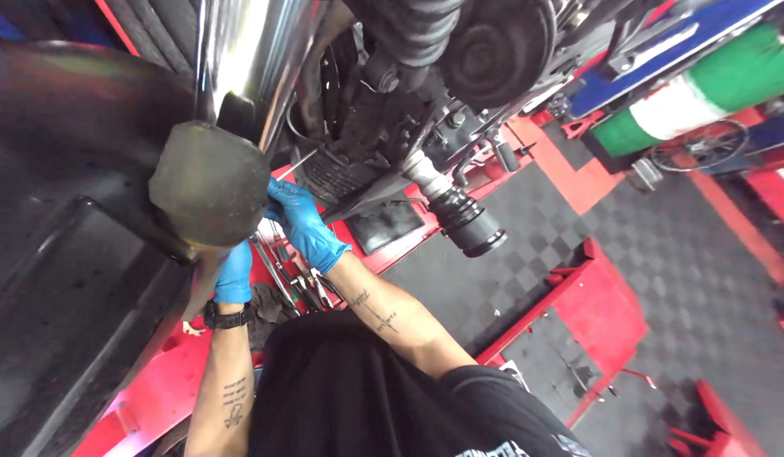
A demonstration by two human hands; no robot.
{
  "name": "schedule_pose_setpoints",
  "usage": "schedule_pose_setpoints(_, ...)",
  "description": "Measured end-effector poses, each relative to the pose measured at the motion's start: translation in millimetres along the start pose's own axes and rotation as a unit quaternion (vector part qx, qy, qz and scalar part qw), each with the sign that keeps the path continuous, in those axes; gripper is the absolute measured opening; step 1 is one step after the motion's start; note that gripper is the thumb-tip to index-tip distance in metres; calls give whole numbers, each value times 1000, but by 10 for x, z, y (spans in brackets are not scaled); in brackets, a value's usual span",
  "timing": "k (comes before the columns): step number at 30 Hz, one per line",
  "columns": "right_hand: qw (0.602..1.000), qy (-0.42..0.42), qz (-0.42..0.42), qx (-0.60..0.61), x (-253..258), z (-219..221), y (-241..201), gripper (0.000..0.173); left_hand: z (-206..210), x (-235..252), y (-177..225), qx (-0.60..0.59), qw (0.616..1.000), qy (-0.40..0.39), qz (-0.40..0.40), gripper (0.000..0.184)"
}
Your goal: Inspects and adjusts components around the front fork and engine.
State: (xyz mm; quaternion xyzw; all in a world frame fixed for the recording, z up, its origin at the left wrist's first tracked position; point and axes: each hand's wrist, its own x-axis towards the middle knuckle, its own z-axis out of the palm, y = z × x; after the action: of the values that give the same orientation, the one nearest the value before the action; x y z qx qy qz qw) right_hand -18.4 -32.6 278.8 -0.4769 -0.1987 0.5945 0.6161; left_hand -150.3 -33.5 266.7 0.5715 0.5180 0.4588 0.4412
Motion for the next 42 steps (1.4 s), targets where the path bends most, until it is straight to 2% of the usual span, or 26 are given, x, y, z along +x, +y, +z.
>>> schedule_pose_setpoints(4, 1000, 7, 7, 13, -14, 33, -13, 21, 0, -4, -65, -30, 998, 1, 49, 31)
schedule_pose_setpoints(6, 1000, 3, 2, 11, -22, 39, -26, 21, -3, -17, -3, -41, 999, -8, 20, 33)
schedule_pose_setpoints(8, 1000, -6, 5, 8, -45, 43, -40, 21, 20, -20, 77, -49, 999, 3, -19, 24)
schedule_pose_setpoints(11, 1000, -19, 15, 12, -63, 32, -42, 24, 56, 18, 92, -67, 997, 13, -29, 23)
schedule_pose_setpoints(13, 999, -17, 16, 39, -5, 32, -26, 24, 51, 29, 102, -53, 998, 15, -16, 19)
schedule_pose_setpoints(16, 997, -10, 12, 69, 119, 37, 4, 22, 64, 23, 94, -41, 998, 25, 34, 29)
schedule_pose_setpoints(18, 998, -8, 6, 68, 118, 54, -23, 18, 81, 4, 112, -72, 996, 35, 49, 27)
schedule_pose_setpoints(23, 995, -45, -6, 85, 131, 16, -15, 24, 75, 62, 94, -75, 996, 51, -18, 24)
schedule_pose_setpoints(25, 995, -42, 0, 92, 142, 15, -2, 23, 66, 49, 99, -85, 996, 38, -2, 16)
schedule_pose_setpoints(28, 997, -7, 21, 77, 103, 80, -45, 18, 89, -11, 94, -108, 992, 37, 49, 24)
schedule_pose_setpoints(30, 997, -5, 19, 76, 102, 85, -65, 16, 100, -3, 116, -92, 995, 33, 19, 27)
schedule_pose_setpoints(32, 997, -19, 12, 78, 111, 61, -29, 17, 118, 35, 119, -81, 996, 39, -16, 19)
schedule_pose_setpoints(34, 997, -26, 4, 78, 133, 55, -17, 19, 103, 52, 129, -86, 996, 31, -1, 16)
schedule_pose_setpoints(37, 998, -11, 7, 68, 113, 73, -45, 19, 74, 9, 110, -107, 994, 15, 32, 31)
schedule_pose_setpoints(40, 998, -12, -1, 63, 101, 76, -57, 19, 102, 58, 110, -76, 996, 26, -33, 20)
schedule_pose_setpoints(42, 997, -16, -4, 71, 108, 69, -41, 18, 92, 63, 124, -70, 997, 7, -25, 17)
